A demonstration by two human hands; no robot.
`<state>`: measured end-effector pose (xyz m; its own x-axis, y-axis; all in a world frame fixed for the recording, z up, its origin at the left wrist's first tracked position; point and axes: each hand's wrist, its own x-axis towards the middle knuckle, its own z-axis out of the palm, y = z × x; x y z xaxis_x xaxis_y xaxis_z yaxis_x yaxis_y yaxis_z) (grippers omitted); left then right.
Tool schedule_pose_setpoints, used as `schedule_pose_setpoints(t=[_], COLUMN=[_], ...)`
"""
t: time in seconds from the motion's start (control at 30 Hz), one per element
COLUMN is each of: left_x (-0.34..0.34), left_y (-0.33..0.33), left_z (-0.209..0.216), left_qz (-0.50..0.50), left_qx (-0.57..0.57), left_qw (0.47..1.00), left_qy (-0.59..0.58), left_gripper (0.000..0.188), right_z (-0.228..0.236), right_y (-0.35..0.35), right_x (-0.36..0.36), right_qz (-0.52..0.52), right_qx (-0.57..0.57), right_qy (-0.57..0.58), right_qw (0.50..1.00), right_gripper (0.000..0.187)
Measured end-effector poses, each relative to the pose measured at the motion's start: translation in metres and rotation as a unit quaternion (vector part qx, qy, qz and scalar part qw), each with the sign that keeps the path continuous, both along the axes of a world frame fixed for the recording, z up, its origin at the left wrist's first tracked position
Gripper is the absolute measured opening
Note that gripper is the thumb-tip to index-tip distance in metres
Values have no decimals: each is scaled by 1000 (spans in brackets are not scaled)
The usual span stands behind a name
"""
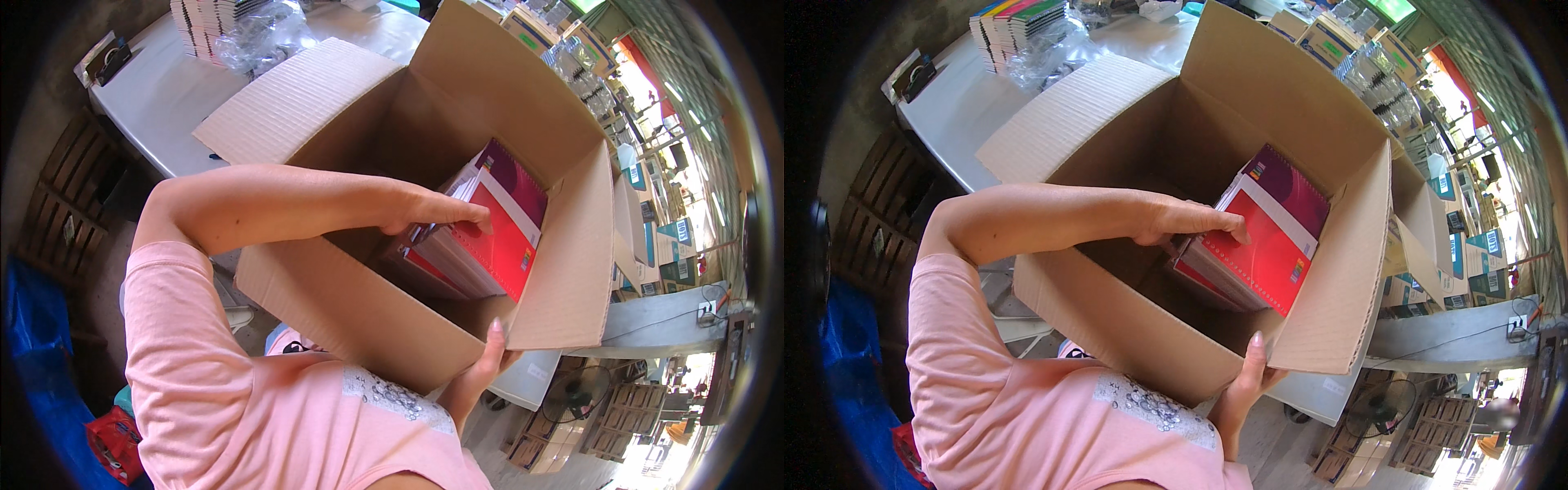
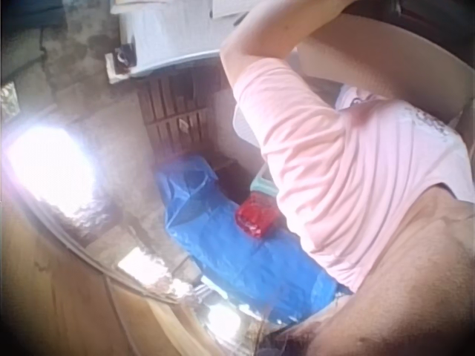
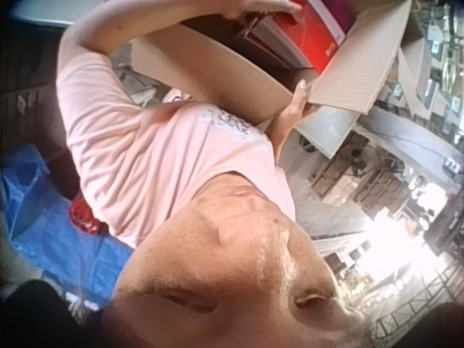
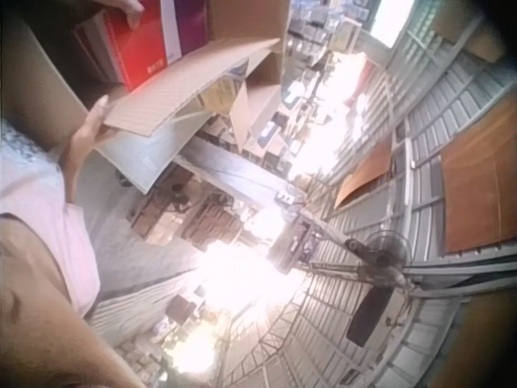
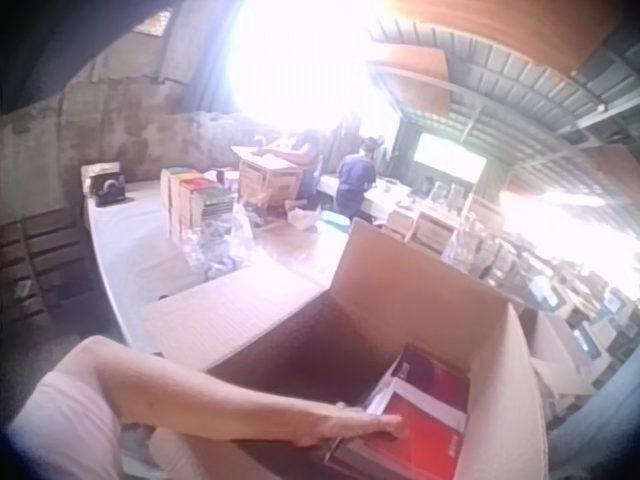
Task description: The person trims excess binding material from a stack of notebooks using pliers and then places stacks of finished notebooks into a shipping box.
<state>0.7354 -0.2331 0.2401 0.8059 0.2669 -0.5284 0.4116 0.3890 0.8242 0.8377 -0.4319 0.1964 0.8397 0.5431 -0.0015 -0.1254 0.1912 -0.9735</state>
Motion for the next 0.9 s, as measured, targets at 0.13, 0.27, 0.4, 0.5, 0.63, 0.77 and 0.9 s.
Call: schedule_pose_setpoints(t=[0.13,0.27,0.4,0.5,0.63,0.77,0.9], left_x=[0,1,1,0,1,1,0], left_y=[-3,-4,0,1,4,4,2], left_z=[6,8,3,-1,-5,1,2], left_qz=[11,0,-18,-40,-58,-82,-38], left_qx=[8,10,4,-9,-15,-30,-35], left_qw=[1000,999,995,992,989,989,992], left_qy=[26,36,101,120,138,118,118], left_gripper=[73,78,83,88,94,94,93], right_z=[-4,-12,0,-8,-15,-15,-13], right_y=[-1,-3,-2,-4,-6,-5,-2], right_x=[8,13,3,8,15,17,19], right_qz=[20,15,-1,-3,20,32,74], right_qx=[-1,23,-5,-7,7,5,25], right_qy=[-13,-33,-2,-56,-53,-80,-115], right_qw=[1000,999,1000,998,998,996,990], right_gripper=[57,58,57,56,56,57,57])
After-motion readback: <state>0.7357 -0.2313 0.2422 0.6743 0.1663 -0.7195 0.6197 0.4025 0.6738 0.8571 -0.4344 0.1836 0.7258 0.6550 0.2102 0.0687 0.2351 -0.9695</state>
